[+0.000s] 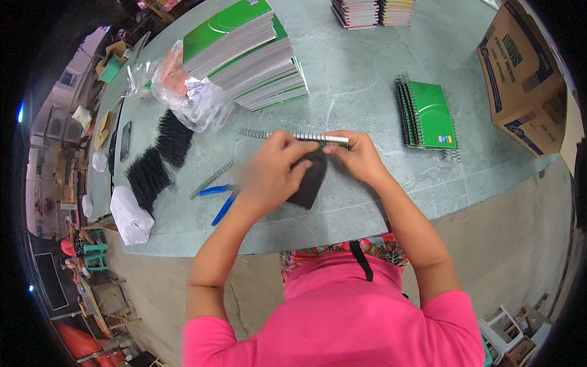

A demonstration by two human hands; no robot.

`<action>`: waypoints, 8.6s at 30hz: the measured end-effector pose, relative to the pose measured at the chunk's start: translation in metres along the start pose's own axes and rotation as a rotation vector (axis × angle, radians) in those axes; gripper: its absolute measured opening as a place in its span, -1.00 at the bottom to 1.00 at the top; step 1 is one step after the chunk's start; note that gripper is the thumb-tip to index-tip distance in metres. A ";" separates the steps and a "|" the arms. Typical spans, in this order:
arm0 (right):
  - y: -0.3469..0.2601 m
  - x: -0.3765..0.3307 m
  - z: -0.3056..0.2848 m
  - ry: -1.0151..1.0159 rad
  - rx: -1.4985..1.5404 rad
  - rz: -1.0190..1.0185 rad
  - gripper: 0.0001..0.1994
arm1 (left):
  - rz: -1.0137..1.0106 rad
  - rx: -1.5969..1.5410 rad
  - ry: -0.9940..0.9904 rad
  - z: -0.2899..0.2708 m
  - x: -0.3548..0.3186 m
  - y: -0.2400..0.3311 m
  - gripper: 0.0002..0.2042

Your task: The person places stacks of notebooks into a cardboard box and then inserts a wire spiral into a notebook using their hands and a small tool.

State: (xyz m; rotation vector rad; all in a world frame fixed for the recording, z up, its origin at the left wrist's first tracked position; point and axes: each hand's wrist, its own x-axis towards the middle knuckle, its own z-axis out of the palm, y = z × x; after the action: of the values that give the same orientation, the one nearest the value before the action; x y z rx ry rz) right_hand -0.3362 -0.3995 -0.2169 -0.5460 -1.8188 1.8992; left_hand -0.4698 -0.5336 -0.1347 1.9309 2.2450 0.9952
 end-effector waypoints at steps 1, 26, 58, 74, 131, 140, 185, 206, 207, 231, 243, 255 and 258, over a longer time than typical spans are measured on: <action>0.000 0.000 0.001 0.000 -0.016 -0.022 -0.78 | 0.038 -0.057 -0.051 0.002 0.000 0.001 -0.74; 0.000 -0.001 0.003 0.007 0.169 -0.068 -0.74 | 0.196 0.243 -0.140 0.006 0.017 -0.001 -0.81; 0.011 -0.011 0.005 -0.039 -0.266 -0.183 -0.83 | 0.114 0.006 -0.161 0.037 0.025 0.026 -0.80; -0.085 -0.027 -0.074 0.498 -0.029 -0.180 -0.42 | 0.306 -0.058 -0.039 0.023 0.012 0.070 -0.64; -0.053 -0.014 0.027 -0.076 -1.175 -0.348 -0.89 | -0.059 0.095 -0.027 -0.030 -0.062 -0.058 -0.76; -0.066 0.005 0.039 -0.067 -1.154 -0.405 -0.88 | -0.554 0.560 0.079 -0.087 -0.172 -0.166 -0.80; -0.047 0.021 0.062 -0.135 -1.063 -0.557 -0.86 | -0.202 -0.253 -0.058 -0.026 -0.038 -0.060 -0.76; -0.047 0.015 -0.021 -0.029 -0.443 0.055 -0.79 | -0.187 -0.158 0.085 -0.023 -0.048 -0.001 -0.49; -0.038 0.014 -0.021 -0.023 -0.292 0.070 -0.79 | -0.264 -0.060 0.265 -0.035 -0.041 0.001 -0.48; -0.010 0.009 -0.013 -0.053 0.006 -0.023 -0.82 | -0.067 0.014 0.510 -0.035 0.001 -0.006 -0.65; -0.007 0.011 -0.007 0.065 -0.102 -0.043 -0.84 | 0.040 0.170 0.120 -0.008 -0.009 -0.007 -0.64; -0.001 0.012 -0.010 0.028 -0.089 -0.075 -0.77 | -0.025 0.104 0.444 -0.015 0.015 -0.008 -0.64; 0.005 0.015 -0.008 0.055 -0.097 -0.089 -0.75 | -0.031 0.080 0.122 0.001 0.010 0.001 -0.72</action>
State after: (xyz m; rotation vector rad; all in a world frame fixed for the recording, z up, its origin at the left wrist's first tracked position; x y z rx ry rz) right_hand -0.3445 -0.3844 -0.2215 -0.5358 -1.8751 1.7289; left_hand -0.4709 -0.5235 -0.1314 1.9088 2.4081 1.0631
